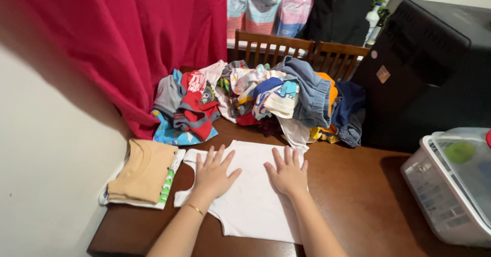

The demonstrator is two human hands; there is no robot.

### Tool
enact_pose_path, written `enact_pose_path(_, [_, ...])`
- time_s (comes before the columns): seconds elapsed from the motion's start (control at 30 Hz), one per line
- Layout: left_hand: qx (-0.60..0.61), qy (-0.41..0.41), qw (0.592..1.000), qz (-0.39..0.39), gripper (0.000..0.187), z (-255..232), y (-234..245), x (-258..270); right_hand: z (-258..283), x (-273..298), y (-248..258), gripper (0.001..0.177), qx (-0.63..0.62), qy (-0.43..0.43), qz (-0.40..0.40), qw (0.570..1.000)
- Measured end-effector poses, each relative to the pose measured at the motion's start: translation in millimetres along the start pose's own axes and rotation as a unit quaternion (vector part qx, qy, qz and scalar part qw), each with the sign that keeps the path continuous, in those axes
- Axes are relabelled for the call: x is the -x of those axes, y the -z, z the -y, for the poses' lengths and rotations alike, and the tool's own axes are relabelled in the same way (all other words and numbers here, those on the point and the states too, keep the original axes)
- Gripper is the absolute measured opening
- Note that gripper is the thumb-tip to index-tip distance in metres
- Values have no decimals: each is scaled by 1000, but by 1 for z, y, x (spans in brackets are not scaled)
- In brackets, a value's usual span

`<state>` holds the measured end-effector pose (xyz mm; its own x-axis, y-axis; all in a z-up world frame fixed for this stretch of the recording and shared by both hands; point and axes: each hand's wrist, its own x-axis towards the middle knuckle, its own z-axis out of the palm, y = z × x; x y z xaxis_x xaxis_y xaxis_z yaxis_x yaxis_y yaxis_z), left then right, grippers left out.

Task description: The person folds several small garments on a wooden table. They smooth and fold a white shirt, then a graphic tee, and finally a white undershirt, stacking each folded item on the left side of the table.

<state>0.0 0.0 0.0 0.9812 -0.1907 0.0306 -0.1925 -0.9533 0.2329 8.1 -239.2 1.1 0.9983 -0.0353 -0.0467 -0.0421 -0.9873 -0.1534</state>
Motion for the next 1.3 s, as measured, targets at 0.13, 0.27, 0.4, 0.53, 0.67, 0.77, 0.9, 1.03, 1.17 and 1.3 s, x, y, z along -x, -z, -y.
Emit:
enact_pose_path(0.13, [6, 17, 1000, -9, 71, 12, -6, -1, -6, -2, -6, 70, 6, -3, -9, 1000])
enact_pose_path(0.27, [26, 31, 997, -61, 74, 24, -14, -4, -7, -2, -9, 70, 4, 0, -12, 1000])
enact_pose_path(0.4, [35, 59, 994, -84, 73, 23, -15, -8, -7, -1, -6, 69, 0, 2, -18, 1000])
enact_pose_path(0.53, [-24, 101, 994, -34, 71, 5, -4, -19, -6, -2, -6, 68, 8, 3, -24, 1000])
enact_pose_path(0.67, [-15, -51, 997, -60, 67, -22, -9, -25, -6, -5, -19, 68, -14, 57, -129, 990])
enact_pose_path(0.77, [58, -173, 981, -64, 59, -39, -26, -25, -4, -7, -31, 65, -63, 113, -121, 984])
enact_pose_path(0.9, [40, -146, 987, -48, 61, -44, -35, -40, -6, -8, -33, 63, -65, 101, -61, 991])
enact_pose_path(1.03, [21, -73, 997, -20, 66, -38, -25, -48, -11, -11, -19, 67, -30, 46, -29, 998])
enact_pose_path(1.17, [19, -49, 998, 14, 70, -35, -13, -44, -20, -12, -8, 71, -24, -9, -4, 1000])
enact_pose_path(1.3, [-9, -47, 998, 37, 70, -20, -4, -46, -24, -14, -11, 73, -32, -16, -16, 999])
